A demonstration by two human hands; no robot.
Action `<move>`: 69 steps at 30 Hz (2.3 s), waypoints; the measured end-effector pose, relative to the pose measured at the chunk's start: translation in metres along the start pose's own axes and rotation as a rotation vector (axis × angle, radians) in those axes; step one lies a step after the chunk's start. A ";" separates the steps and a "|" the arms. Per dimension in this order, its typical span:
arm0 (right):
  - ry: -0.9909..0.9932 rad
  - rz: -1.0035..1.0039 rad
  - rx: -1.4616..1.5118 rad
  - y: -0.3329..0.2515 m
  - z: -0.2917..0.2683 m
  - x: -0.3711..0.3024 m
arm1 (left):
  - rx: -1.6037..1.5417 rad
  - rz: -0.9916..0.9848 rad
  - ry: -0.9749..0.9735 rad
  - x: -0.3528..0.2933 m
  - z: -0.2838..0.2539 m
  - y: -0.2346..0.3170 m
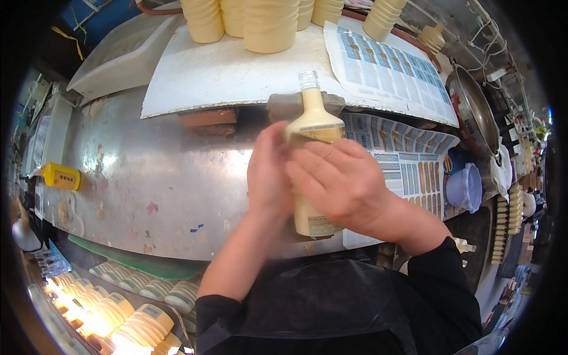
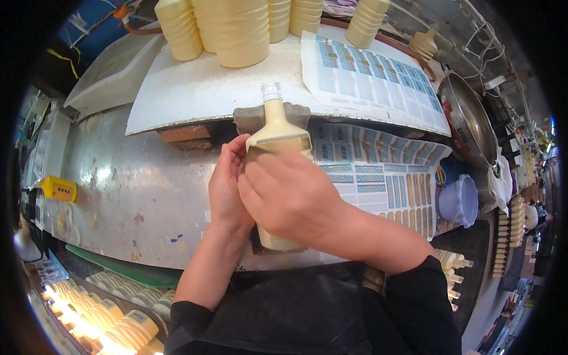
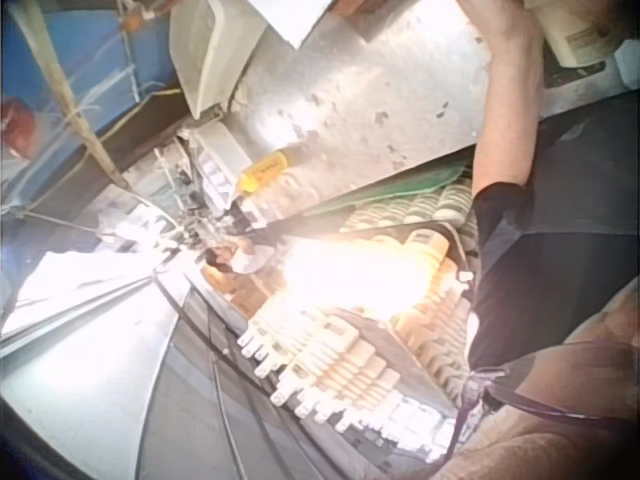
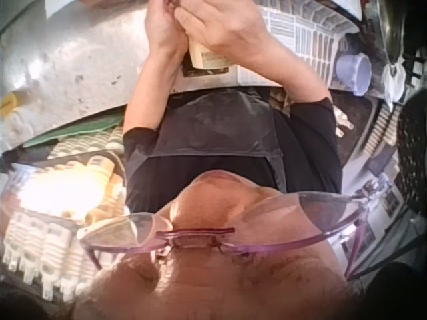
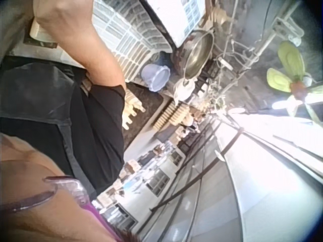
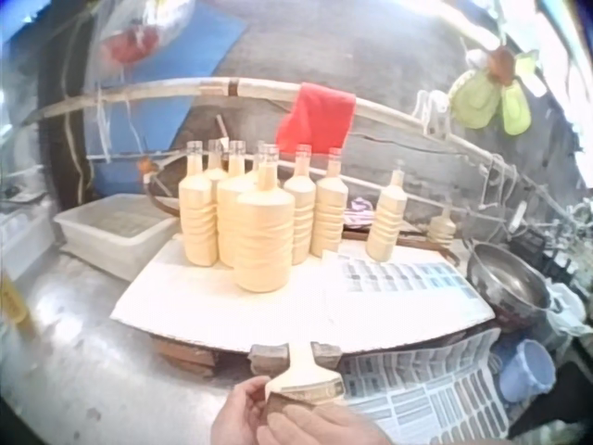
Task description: The person applies adhesive labels to the neck and body of cream-colored plastic bottles using a small scraper tool to smooth them. Finished bottles are placed on a nearby shelf, and new bottles are picked from a stack to continue the process.
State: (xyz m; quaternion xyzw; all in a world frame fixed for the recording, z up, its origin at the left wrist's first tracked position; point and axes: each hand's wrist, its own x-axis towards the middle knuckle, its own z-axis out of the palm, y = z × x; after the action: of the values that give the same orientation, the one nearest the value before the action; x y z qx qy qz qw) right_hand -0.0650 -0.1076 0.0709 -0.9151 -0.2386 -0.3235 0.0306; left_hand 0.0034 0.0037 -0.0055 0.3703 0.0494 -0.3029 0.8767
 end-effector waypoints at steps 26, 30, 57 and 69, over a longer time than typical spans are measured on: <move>-0.060 0.675 0.177 0.025 0.020 0.024 | 0.105 0.049 0.001 -0.015 0.022 0.003; 0.015 0.688 0.164 0.033 0.010 0.021 | 0.105 0.039 0.001 -0.015 0.024 0.004; 0.216 0.770 0.498 0.069 0.028 -0.040 | 1.131 0.307 0.028 0.009 0.033 0.007; 0.387 0.737 0.644 0.074 0.027 -0.041 | 1.001 0.347 0.012 0.018 0.023 0.005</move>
State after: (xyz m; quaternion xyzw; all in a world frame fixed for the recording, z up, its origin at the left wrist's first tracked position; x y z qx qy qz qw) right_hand -0.0428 -0.1845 0.0322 -0.8061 0.0216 -0.3648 0.4656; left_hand 0.0174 -0.0182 0.0080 0.7479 -0.1585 -0.1377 0.6297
